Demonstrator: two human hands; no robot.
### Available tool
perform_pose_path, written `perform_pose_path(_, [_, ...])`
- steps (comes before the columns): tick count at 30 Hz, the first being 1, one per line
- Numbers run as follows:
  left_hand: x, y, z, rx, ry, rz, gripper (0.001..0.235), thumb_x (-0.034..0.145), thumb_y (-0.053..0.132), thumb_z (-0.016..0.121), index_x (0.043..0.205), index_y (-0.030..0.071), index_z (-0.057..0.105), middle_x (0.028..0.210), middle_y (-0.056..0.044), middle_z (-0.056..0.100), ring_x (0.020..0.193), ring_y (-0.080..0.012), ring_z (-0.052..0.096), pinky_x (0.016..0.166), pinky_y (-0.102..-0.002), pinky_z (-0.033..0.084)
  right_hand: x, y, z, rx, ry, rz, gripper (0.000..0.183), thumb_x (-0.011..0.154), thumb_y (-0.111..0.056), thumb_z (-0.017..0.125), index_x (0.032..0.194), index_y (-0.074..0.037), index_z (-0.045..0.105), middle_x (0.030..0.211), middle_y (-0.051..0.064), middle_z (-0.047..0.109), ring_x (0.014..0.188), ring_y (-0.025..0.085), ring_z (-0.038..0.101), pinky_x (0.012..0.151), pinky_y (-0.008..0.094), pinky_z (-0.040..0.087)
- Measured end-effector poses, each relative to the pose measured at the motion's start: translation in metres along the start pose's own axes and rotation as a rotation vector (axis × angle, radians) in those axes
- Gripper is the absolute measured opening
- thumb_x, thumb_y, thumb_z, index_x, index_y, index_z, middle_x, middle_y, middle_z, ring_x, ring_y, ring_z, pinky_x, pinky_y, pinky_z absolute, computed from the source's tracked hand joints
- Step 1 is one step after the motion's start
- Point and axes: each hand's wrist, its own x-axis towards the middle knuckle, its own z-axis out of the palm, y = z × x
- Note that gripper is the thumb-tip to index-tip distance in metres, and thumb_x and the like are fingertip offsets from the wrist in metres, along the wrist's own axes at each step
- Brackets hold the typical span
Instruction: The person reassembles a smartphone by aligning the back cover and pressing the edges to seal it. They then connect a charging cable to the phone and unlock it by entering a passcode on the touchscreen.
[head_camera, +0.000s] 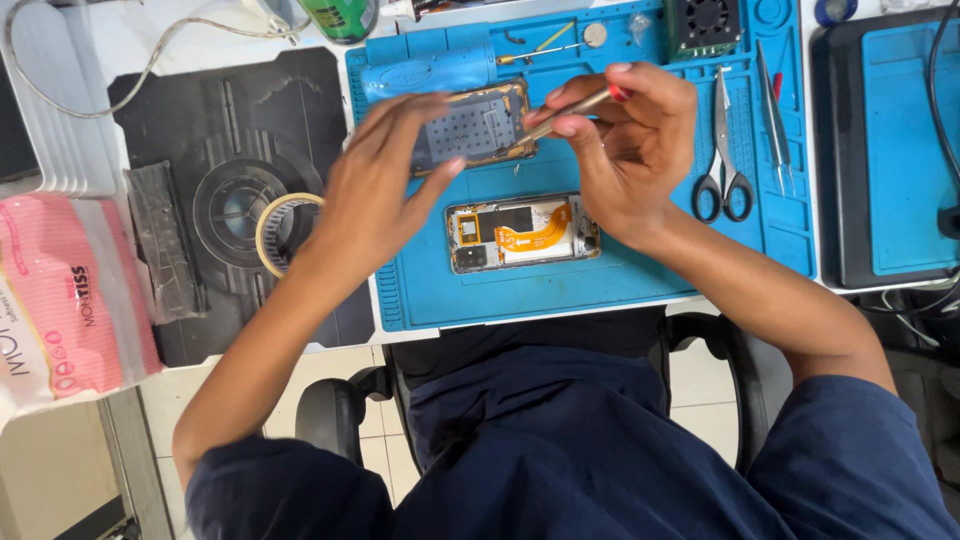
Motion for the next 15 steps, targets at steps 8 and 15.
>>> perform_pose_path(8, [-0.074, 0.013, -0.052, 0.297, -0.255, -0.419, 0.09, 0.057, 0.026, 0.094, 0.135, -0.001, 0.057, 0.141, -0.023, 0.05, 0.132, -0.0412, 0.043, 0.102, -0.056, 0.039, -0.001, 0.009, -0.003, 0.034, 0.028, 0.024, 0.045, 0.112, 0.011, 0.061, 0.145, -0.008, 0.037, 0.117, 0.017, 0.065, 0.101, 0.026, 0.074, 0.091, 0.039, 0.068])
perform_pose_path(15, [-0.043, 0.031, -0.068, 0.31, -0.353, -0.456, 0.078, 0.062, 0.019, 0.094, 0.131, 0.002, 0.062, 0.129, -0.015, 0.057, 0.126, -0.0361, 0.049, 0.105, -0.051, 0.042, 0.004, 0.024, -0.004, 0.171, 0.111, 0.29, 0.043, 0.115, 0.006, 0.063, 0.147, -0.009, 0.039, 0.12, 0.014, 0.066, 0.102, 0.022, 0.076, 0.088, 0.034, 0.07])
